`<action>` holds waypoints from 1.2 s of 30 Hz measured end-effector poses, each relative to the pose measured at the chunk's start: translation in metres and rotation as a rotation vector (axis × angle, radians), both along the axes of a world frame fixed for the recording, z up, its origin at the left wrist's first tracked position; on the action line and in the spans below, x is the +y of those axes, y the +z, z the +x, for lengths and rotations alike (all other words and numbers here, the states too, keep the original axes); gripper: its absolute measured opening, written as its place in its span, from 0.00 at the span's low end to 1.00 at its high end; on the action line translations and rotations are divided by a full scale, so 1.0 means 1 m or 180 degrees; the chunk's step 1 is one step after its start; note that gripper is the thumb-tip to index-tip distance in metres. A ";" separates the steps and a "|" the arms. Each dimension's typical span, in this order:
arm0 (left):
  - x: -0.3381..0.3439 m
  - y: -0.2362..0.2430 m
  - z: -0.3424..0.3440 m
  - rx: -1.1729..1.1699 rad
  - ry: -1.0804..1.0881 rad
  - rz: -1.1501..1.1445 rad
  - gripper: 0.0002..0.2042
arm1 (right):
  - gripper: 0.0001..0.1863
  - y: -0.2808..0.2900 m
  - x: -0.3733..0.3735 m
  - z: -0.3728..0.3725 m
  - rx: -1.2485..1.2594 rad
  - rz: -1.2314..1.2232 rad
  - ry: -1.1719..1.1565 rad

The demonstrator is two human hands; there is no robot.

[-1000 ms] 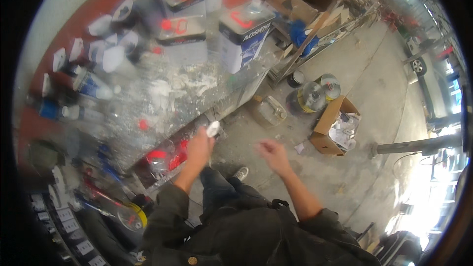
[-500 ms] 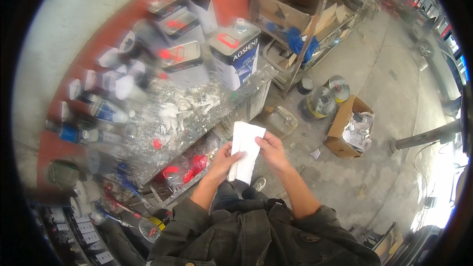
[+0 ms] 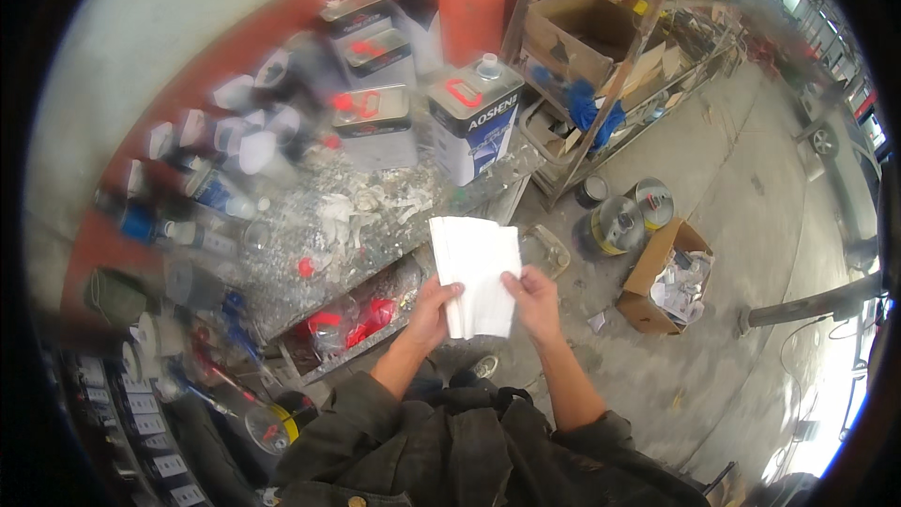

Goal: The person mixes white paint in a small container using a stir stick, then pours additional paint from a yellow can into the container and continues stirring. The person later wipes their hands with a paper towel.

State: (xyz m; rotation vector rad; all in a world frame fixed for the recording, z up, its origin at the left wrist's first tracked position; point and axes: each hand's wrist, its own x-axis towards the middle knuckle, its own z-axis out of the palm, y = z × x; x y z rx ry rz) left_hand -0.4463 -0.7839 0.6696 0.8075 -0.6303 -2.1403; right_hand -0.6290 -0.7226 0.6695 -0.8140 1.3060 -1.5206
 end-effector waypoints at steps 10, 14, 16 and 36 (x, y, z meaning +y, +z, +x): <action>-0.006 -0.005 0.020 -0.0057 0.0206 -0.0147 0.18 | 0.17 0.015 0.001 -0.029 -0.1432 -0.0345 -0.0663; -0.006 -0.006 0.013 -0.0902 0.0155 0.0044 0.16 | 0.25 0.024 -0.004 -0.026 -0.2006 -0.0145 -0.0574; -0.003 -0.010 0.009 -0.1080 0.0256 -0.0095 0.16 | 0.27 0.015 -0.008 -0.028 -0.2416 -0.0215 -0.0438; 0.012 -0.056 0.006 -0.2251 0.0409 -0.0448 0.15 | 0.18 -0.013 -0.001 -0.033 -0.3487 0.0842 -0.1479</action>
